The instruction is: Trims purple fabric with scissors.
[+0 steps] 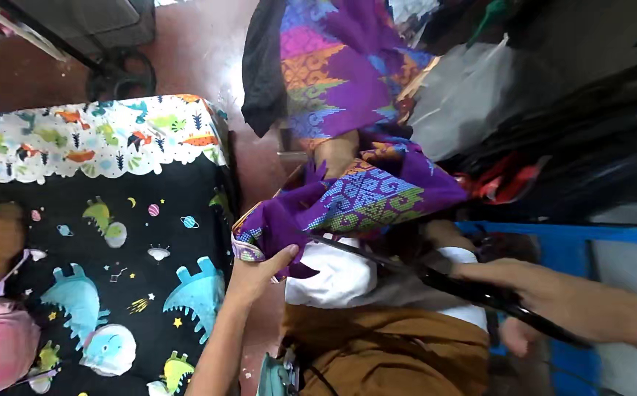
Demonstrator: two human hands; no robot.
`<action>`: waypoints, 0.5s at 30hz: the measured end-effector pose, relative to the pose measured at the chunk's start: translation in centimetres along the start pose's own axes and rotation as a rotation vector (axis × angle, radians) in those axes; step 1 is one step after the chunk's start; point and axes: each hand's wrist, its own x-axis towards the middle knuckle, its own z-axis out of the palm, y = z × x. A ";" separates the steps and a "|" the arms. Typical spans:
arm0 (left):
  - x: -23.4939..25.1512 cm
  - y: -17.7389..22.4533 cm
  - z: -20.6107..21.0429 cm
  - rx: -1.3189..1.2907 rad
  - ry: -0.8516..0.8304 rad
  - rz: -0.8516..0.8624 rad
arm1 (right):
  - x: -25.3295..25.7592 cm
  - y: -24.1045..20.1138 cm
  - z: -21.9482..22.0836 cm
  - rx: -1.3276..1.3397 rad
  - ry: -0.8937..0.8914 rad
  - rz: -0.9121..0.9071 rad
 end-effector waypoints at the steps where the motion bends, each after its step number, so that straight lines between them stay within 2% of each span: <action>1: -0.1 -0.1 0.1 -0.002 0.004 0.000 | -0.2 0.0 0.2 0.011 -0.009 0.014; 11: -0.3 -0.3 0.1 0.008 -0.013 0.023 | -1.4 0.7 0.9 -0.048 0.138 -0.045; 15: -1.1 -0.8 0.8 -0.040 -0.011 -0.010 | -2.1 0.5 3.5 0.018 0.184 -0.003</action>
